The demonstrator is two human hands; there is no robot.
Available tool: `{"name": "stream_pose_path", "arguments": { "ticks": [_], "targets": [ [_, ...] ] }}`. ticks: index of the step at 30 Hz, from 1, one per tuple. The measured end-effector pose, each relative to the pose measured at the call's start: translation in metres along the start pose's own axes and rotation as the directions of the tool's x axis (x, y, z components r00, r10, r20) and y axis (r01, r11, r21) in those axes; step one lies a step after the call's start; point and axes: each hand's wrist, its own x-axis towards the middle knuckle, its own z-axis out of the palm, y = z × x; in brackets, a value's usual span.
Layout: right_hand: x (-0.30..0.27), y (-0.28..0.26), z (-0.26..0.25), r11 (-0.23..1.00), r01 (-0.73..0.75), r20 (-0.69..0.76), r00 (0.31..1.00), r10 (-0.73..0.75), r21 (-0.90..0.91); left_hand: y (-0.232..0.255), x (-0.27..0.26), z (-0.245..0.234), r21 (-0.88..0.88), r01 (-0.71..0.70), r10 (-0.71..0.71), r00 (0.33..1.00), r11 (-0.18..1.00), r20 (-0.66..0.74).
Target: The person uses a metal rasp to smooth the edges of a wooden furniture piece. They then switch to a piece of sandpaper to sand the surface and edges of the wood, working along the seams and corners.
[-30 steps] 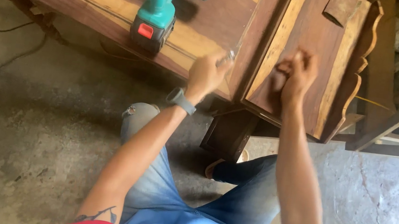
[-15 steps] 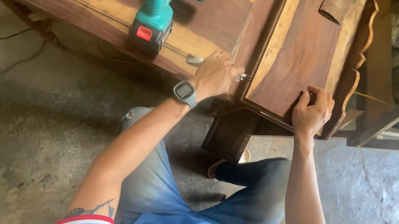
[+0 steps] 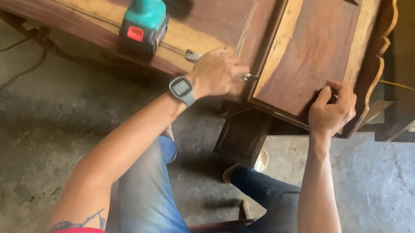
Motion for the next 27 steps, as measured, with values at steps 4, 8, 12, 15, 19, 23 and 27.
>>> {"name": "stream_pose_path", "arguments": {
  "ticks": [4, 8, 12, 15, 19, 23, 27],
  "targets": [
    [0.000, -0.002, 0.000, 0.999, 0.030, -0.027, 0.999, -0.029, 0.021, 0.014, -0.022, -0.001, -0.022, 0.025, -0.025, 1.000, 0.999, 0.013],
    [0.006, -0.004, 0.000, 0.998, 0.042, -0.013, 0.999, -0.041, 0.040, 0.029, -0.036, -0.015, -0.005, 0.045, -0.045, 0.998, 0.999, 0.035],
    [0.004, -0.004, 0.001, 0.997, 0.007, -0.003, 1.000, -0.006, 0.071, 0.028, -0.041, -0.016, -0.018, 0.068, -0.065, 0.992, 0.998, 0.106],
    [0.005, -0.003, 0.000, 0.996, -0.005, 0.005, 1.000, 0.005, 0.087, 0.030, -0.029, -0.032, -0.155, 0.107, -0.082, 0.983, 0.982, 0.162],
    [0.003, 0.004, 0.002, 1.000, 0.004, -0.004, 1.000, -0.004, 0.029, 0.034, -0.022, -0.069, -0.266, 0.196, -0.113, 0.948, 0.944, 0.299],
    [0.006, 0.000, 0.004, 0.999, 0.014, -0.017, 1.000, -0.013, 0.047, 0.009, 0.002, -0.053, -0.114, 0.213, -0.203, 0.975, 0.970, 0.091],
    [0.004, 0.005, 0.005, 0.999, 0.005, -0.018, 1.000, -0.004, 0.054, -0.019, 0.043, -0.010, -0.048, 0.211, -0.213, 0.975, 0.976, -0.060]
  ]
}}
